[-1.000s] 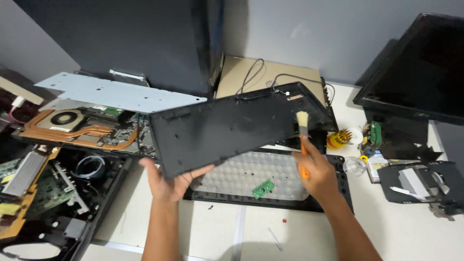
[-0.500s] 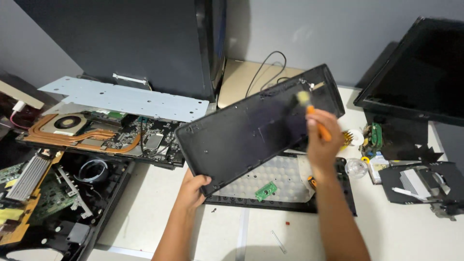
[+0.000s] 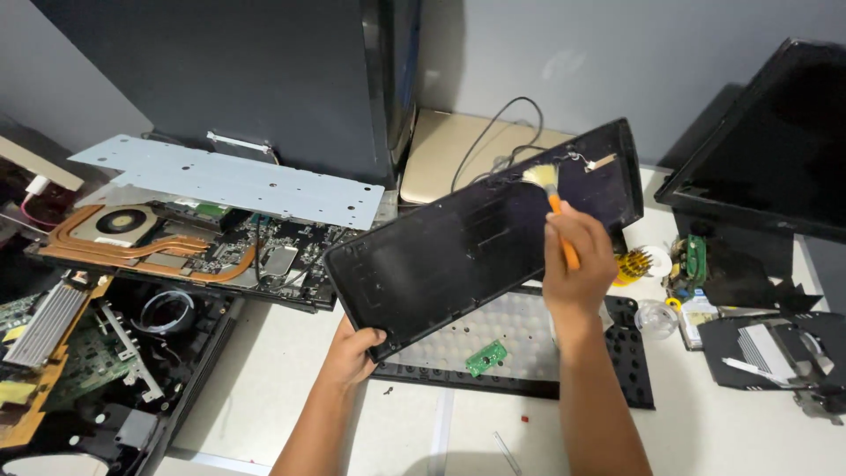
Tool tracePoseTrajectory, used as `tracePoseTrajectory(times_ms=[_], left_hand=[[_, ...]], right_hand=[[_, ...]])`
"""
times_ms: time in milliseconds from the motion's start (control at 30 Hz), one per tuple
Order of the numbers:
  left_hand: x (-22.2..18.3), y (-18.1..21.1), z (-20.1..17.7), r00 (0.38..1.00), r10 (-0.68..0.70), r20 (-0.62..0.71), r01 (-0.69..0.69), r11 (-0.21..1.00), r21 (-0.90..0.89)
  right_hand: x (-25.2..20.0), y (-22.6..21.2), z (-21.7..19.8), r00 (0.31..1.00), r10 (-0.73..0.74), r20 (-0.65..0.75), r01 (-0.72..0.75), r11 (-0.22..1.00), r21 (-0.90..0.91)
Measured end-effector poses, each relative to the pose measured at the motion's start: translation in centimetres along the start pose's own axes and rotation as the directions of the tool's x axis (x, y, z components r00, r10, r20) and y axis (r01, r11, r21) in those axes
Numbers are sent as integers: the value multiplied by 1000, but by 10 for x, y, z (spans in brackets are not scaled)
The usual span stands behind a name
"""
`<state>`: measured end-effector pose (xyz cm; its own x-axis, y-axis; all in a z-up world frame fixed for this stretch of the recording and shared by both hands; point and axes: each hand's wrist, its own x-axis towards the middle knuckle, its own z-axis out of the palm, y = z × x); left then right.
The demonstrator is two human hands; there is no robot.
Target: Cleaning keyboard components with a brush and reassembling them on a repair bench
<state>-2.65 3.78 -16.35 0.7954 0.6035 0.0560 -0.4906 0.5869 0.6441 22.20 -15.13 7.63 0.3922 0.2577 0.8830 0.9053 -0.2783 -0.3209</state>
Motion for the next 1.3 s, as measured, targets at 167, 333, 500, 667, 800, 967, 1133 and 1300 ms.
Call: tracePoseTrajectory(times_ms=[167,333,500,667,800,967,1133,1300], left_hand=[[-6,-7,2,999,32,23,-31,999,-4],[-2,31,34,992,-120,-37,122,991,58],[-1,15,14,999,5,38,-5,1000,-5],[-4,13,14,1000,12,6,-12,1000,15],[-2,21,19,999,28,-23,-28,1000,2],[6,27,7,999,38,-20,-37,999,13],[9,27,17,996,29,-89,-28,1000,14],[9,17,6,995,29,-98,-26,999,24]], right_hand=[[-35,-82,21,860,405,310,-499,542,676],[-32,-110,5,777,-266,570,-338,588,735],[-10,20,-16,964,196,178,-237,940,247],[-11,29,-26,982,63,178,-64,998,1],[-25,-74,-4,934,25,356,-246,767,592],[-33,-69,-4,840,-48,540,-407,604,686],[-12,30,-20,842,406,355,-520,785,337],[-23,67,-25,948,198,250,-210,977,22]])
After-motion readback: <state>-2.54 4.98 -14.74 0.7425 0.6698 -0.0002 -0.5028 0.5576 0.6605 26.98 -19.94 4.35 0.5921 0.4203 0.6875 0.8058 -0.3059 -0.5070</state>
